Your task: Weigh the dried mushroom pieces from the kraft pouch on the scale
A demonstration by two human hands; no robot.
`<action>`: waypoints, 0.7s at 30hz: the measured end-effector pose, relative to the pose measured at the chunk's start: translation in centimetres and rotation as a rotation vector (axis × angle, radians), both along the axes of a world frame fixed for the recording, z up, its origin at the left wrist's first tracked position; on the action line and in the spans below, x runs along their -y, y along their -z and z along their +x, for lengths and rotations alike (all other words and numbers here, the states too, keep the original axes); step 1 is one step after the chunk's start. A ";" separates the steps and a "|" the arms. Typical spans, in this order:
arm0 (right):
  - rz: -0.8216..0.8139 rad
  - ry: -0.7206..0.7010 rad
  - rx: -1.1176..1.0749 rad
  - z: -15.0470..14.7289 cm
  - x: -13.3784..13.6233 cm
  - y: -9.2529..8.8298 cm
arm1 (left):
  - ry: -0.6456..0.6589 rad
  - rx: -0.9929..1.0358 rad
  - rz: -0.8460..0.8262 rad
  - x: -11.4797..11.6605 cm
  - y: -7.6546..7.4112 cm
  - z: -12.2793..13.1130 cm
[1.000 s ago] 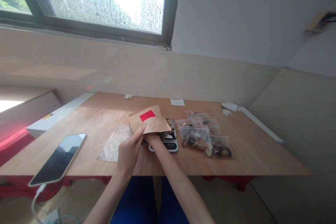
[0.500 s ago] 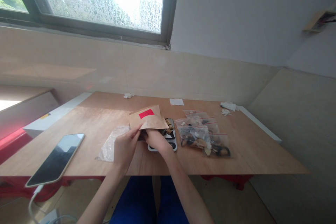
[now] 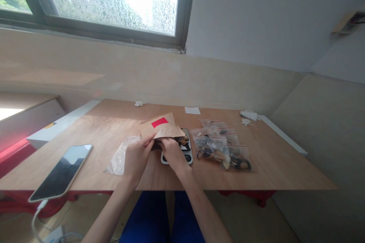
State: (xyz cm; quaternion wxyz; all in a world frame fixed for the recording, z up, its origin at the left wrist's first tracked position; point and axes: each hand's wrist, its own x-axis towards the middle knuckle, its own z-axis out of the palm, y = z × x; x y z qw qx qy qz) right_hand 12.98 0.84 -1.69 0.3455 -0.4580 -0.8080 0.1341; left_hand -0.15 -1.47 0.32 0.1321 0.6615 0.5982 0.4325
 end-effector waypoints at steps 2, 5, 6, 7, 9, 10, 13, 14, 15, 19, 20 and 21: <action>0.061 -0.019 0.011 0.2 0.2 0.0 | 0.002 -0.006 0.000 0.1 -0.1 0.0; 0.146 -0.025 0.004 0.4 0.6 0.1 | 0.004 -0.011 -0.013 0.1 -0.3 0.0; 0.177 -0.028 -0.007 0.5 0.7 0.2 | 0.004 -0.010 -0.017 0.0 -0.3 0.0; 0.207 -0.039 -0.016 0.7 0.8 0.3 | 0.005 -0.009 -0.019 0.0 -0.3 0.0; 0.266 -0.076 -0.017 0.9 1.0 0.5 | 0.005 -0.005 -0.024 -0.1 -0.3 0.0; 0.292 -0.096 -0.006 1.1 1.1 0.6 | 0.008 0.000 -0.027 -0.1 -0.3 0.0; 0.372 -0.127 0.029 1.4 1.5 0.8 | 0.029 0.020 -0.042 -0.3 -0.4 0.0; 0.403 -0.128 0.035 1.5 1.7 0.8 | 0.034 0.024 -0.047 -0.3 -0.5 0.0; 0.431 -0.127 0.040 1.6 1.8 0.9 | 0.035 0.027 -0.049 -0.4 -0.6 0.0; 0.503 -0.112 0.021 2.0 2.2 1.2 | 0.045 0.066 -0.060 -0.6 -1.1 -0.1; 0.507 -0.102 0.000 2.1 2.2 1.3 | 0.051 0.081 -0.064 -0.7 -1.3 -0.1; 0.506 -0.093 -0.029 2.2 2.2 1.4 | 0.053 0.090 -0.065 -0.7 -1.5 -0.1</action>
